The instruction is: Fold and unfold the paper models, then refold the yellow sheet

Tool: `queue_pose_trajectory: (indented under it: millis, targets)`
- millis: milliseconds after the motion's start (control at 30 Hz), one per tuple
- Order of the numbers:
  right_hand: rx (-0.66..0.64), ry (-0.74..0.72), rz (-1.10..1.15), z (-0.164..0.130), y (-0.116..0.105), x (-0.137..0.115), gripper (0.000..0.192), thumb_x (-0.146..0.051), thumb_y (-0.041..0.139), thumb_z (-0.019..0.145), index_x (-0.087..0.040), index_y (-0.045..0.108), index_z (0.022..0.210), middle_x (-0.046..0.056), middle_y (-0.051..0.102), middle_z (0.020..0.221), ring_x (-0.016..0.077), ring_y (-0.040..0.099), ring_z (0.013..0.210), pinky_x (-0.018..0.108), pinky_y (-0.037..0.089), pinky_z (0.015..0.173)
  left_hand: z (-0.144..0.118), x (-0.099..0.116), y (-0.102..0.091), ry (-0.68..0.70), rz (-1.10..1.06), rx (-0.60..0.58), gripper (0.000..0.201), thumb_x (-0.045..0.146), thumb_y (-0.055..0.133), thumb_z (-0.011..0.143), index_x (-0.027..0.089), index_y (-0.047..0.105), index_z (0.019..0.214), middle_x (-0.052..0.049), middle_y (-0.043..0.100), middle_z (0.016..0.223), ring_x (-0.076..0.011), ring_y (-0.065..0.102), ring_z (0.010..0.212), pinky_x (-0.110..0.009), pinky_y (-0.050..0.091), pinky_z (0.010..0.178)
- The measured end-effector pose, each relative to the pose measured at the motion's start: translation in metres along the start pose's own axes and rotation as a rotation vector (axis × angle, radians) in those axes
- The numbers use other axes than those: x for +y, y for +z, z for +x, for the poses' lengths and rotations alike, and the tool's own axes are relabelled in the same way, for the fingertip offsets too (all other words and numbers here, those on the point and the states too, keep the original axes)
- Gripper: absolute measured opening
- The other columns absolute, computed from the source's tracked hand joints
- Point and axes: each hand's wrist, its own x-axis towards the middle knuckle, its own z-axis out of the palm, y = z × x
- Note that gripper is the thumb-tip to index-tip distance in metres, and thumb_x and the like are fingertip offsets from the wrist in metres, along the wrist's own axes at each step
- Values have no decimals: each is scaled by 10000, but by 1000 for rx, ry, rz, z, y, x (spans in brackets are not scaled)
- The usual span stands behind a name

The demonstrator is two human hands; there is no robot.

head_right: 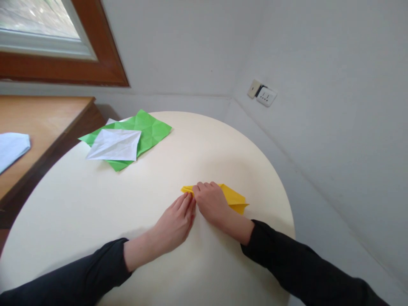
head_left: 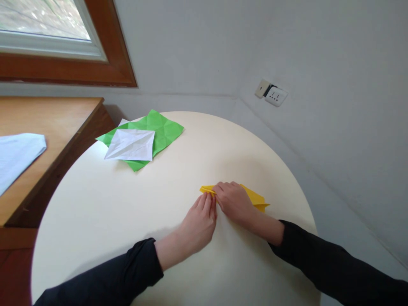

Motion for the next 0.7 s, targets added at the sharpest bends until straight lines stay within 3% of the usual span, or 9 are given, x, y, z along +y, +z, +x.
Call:
queue_pose_trajectory:
  millis: [100,267,500,700]
  targets:
    - [167,-17,-59,-8,14,-7,119,-109,494,858,-149,592,802,69,649,771,204,591,702,317,363,648,0,-1,-4,20,31,-45,392,133,404,810,-60,558,1114,-268,584,1136,-325,531,1073,-459,312,997]
    - [357,-25,-77,-18,29,-13,162,-89,494,849,-106,607,963,94,673,872,207,586,727,326,401,659,-1,-2,-7,40,55,-66,400,158,408,818,-40,550,1136,-250,570,1162,-323,519,1081,-451,312,997]
    - [387,17,-36,-26,33,-19,258,-76,447,865,-90,588,1081,129,667,998,228,584,845,354,419,729,-1,-2,-7,26,18,-50,373,134,392,830,-21,556,1127,-245,572,1150,-312,516,1074,-453,340,965]
    - [397,43,49,-24,32,-15,242,-93,469,859,-106,605,1059,98,678,953,217,582,815,342,412,721,-3,-1,1,-36,-25,42,379,143,392,837,-40,534,1137,-248,568,1149,-313,502,1110,-457,336,985]
